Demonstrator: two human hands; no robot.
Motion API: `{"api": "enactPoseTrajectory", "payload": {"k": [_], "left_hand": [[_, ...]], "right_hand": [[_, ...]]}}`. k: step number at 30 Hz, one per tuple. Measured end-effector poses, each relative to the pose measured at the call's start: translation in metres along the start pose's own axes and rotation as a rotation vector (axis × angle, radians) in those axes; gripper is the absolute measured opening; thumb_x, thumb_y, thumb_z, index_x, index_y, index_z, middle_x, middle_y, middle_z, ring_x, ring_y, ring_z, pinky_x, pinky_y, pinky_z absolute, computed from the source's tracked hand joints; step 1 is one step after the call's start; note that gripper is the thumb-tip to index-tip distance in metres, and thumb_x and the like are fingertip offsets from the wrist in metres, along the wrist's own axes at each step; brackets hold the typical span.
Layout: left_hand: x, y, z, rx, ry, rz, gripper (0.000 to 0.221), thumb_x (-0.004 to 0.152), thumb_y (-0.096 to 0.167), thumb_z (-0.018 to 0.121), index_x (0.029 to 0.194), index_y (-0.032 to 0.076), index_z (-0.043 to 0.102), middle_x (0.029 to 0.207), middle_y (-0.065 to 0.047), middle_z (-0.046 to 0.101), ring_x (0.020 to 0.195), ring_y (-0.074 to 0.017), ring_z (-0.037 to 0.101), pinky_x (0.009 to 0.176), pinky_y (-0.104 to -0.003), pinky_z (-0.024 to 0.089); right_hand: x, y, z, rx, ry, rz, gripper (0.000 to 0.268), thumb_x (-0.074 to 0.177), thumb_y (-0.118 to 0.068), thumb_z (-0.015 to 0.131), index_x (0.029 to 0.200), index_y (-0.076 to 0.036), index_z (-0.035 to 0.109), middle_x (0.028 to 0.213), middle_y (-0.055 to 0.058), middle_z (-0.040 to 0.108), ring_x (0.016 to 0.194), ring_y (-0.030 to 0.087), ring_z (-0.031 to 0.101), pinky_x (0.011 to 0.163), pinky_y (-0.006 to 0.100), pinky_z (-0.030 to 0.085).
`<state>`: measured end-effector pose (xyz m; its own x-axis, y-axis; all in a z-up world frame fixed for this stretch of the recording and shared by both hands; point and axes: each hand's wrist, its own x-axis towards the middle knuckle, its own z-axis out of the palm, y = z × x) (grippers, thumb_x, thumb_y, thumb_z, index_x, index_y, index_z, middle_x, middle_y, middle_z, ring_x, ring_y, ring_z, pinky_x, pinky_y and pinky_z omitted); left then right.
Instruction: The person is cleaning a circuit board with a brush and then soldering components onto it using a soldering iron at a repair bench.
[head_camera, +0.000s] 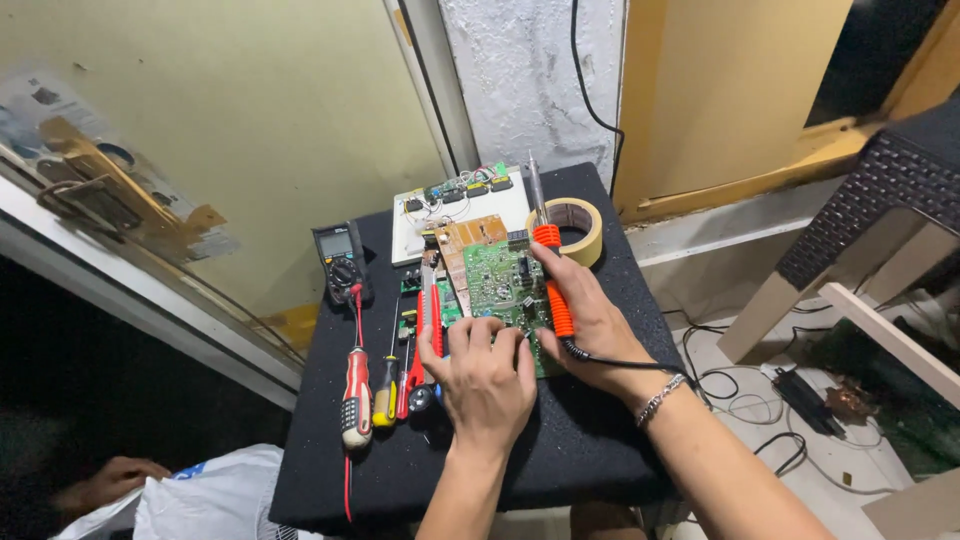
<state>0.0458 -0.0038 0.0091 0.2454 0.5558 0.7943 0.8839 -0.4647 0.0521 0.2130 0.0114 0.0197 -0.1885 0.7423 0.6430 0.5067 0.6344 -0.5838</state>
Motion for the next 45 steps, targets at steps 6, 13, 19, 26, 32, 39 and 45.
{"api": "enactPoseTrajectory", "payload": {"k": [6,13,19,26,32,39,45], "left_hand": [[0.001,0.001,-0.003,-0.007,-0.009,-0.009,0.013,0.086,0.027,0.069,0.078,0.017,0.068,0.097,-0.002,0.07,0.098,-0.0252,0.058,0.104,-0.06,0.026],[0.001,-0.001,0.0,-0.029,0.029,-0.007,0.01,0.084,0.023,0.073,0.077,0.016,0.07,0.092,-0.003,0.069,0.095,-0.0244,0.059,0.105,-0.056,0.027],[0.0,-0.002,0.002,-0.037,0.021,-0.02,0.01,0.084,0.023,0.071,0.077,0.015,0.072,0.091,-0.003,0.07,0.095,-0.0237,0.059,0.104,-0.056,0.028],[-0.001,-0.003,0.003,-0.028,0.014,-0.015,0.01,0.085,0.025,0.073,0.079,0.016,0.072,0.093,-0.003,0.069,0.097,-0.0235,0.06,0.106,-0.056,0.027],[-0.008,-0.012,0.022,-0.038,0.16,0.082,0.005,0.081,0.021,0.069,0.078,0.018,0.066,0.087,0.001,0.058,0.098,-0.0222,0.058,0.106,-0.064,0.027],[-0.008,-0.011,0.019,-0.03,0.142,0.083,0.005,0.082,0.022,0.068,0.08,0.017,0.067,0.095,-0.001,0.059,0.104,-0.0239,0.058,0.107,-0.066,0.023],[-0.009,-0.011,0.02,-0.028,0.116,0.082,0.004,0.083,0.021,0.068,0.082,0.018,0.069,0.098,-0.001,0.06,0.108,-0.0246,0.057,0.107,-0.068,0.022]], "right_hand": [[0.001,-0.006,-0.01,0.002,0.254,-0.049,0.058,0.094,-0.009,0.072,0.147,-0.008,0.05,0.134,0.012,0.064,0.115,0.024,0.062,0.104,0.035,0.049],[-0.001,0.007,-0.029,0.38,0.589,0.296,0.04,0.105,-0.029,0.052,0.136,-0.004,0.058,0.082,0.013,0.071,0.07,0.015,0.067,0.066,0.025,0.051],[0.001,0.048,-0.031,0.793,0.977,0.46,0.022,0.098,-0.03,0.067,0.094,-0.009,0.068,0.055,0.0,0.051,0.047,0.009,0.052,0.046,0.021,0.041],[0.001,0.05,-0.03,0.795,1.106,0.654,0.025,0.085,-0.025,0.069,0.065,-0.014,0.057,0.06,-0.002,0.05,0.052,0.011,0.049,0.045,0.024,0.041],[-0.009,0.116,-0.01,0.642,1.024,0.608,0.021,0.087,-0.021,0.075,0.075,-0.007,0.065,0.064,0.011,0.056,0.06,0.014,0.05,0.053,0.026,0.044],[-0.01,0.125,-0.008,0.579,0.983,0.626,0.019,0.087,-0.02,0.073,0.074,-0.009,0.065,0.064,0.01,0.057,0.059,0.011,0.045,0.051,0.023,0.04],[-0.006,0.111,-0.008,0.574,0.955,0.613,0.02,0.087,-0.019,0.071,0.072,-0.008,0.064,0.06,0.009,0.054,0.051,0.009,0.042,0.047,0.02,0.036]]}}
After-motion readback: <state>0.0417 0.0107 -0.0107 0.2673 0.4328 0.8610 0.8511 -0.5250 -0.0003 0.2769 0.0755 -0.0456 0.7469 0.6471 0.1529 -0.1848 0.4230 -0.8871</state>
